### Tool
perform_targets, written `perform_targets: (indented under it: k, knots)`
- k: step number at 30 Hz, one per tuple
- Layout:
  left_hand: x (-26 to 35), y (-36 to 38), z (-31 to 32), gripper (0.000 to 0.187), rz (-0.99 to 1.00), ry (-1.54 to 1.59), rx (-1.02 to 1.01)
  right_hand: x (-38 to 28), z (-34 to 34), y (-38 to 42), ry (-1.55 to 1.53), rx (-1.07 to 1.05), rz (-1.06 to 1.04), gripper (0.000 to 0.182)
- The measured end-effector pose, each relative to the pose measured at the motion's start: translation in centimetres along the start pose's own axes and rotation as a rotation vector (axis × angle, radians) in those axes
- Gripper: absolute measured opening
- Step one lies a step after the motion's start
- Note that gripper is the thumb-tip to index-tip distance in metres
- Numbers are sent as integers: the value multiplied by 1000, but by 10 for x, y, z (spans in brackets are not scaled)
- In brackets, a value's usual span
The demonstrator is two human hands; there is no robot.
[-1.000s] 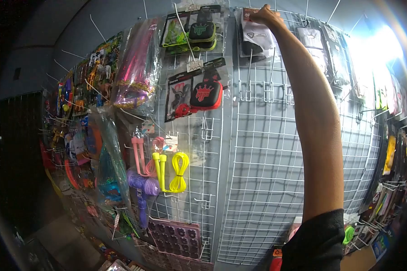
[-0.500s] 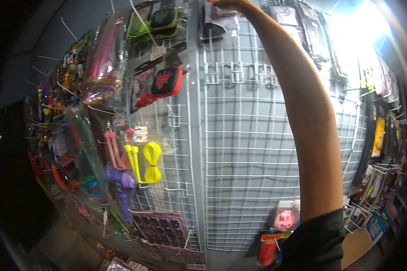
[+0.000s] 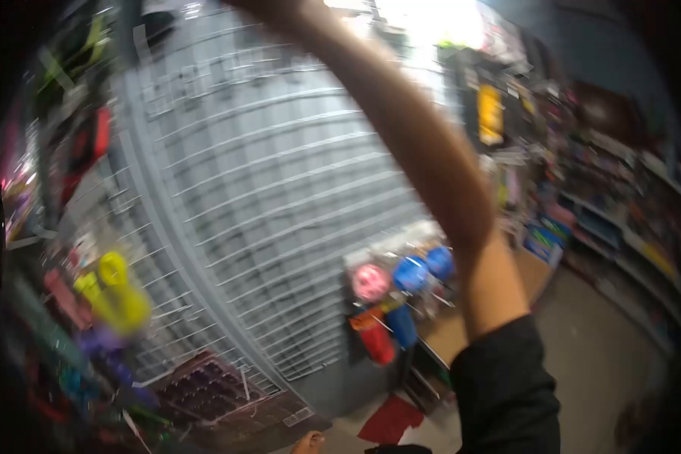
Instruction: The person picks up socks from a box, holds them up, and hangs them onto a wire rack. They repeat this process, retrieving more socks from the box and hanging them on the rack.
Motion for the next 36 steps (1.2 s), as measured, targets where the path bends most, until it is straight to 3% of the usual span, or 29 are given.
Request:
perform_targets:
  k: [3,6,7,9,10,11,12,13,15,18,21,24,27,28,30,36]
  knots:
    - [-14,-19,1,31,145,-252,-133,-84,-68,75,-45,2,-26,30]
    - [6,-28,-9,33,198,-296,-310,-198,-139,182,-156,-219,183,19]
    - [1,-32,-8,33,220,-273,-363,-241,-165,224,-280,-393,384,18]
    - [-12,-39,0,34,259,-310,-473,-356,-236,312,-60,-781,799,25]
    - [-19,-42,4,34,280,-371,-527,-420,-284,342,-15,-987,1110,27]
    - [-26,-44,9,35,304,-433,-579,-497,-339,371,83,-1027,1321,28]
    - [-30,-45,16,35,280,-467,-663,-561,-383,357,213,-948,1590,25]
    - [-30,-43,20,35,279,-494,-719,-660,-436,376,563,-1017,1869,26]
    - [-22,-38,40,36,289,-539,-828,-787,-481,318,1133,-861,1997,30]
    - [-17,-30,74,36,366,-638,-1007,-897,-484,215,1779,-634,2261,27]
    - [6,-16,107,37,472,-743,-1145,-982,-469,154,2170,-293,2381,22]
    - [33,-3,141,38,587,-691,-1212,-1043,-447,145,2488,197,2140,21]
    - [60,10,171,38,721,-758,-1274,-1031,-420,162,2545,200,1951,19]
    - [63,12,182,37,749,-742,-1298,-1011,-411,163,2408,268,1993,17]
    - [78,25,201,37,757,-750,-1342,-973,-404,162,2310,-1,1801,16]
    - [99,88,286,39,791,-800,-1518,-904,-453,122,2297,36,1544,15]
Point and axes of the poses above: each hand's wrist, its own y-axis away from the middle knuckle, its own z-axis out of the palm, x = y × z, the point moved 2 cm from there along -y, towards the middle knuckle, and after that the axes turned 8 degrees about -z, right-handed, at the moved point
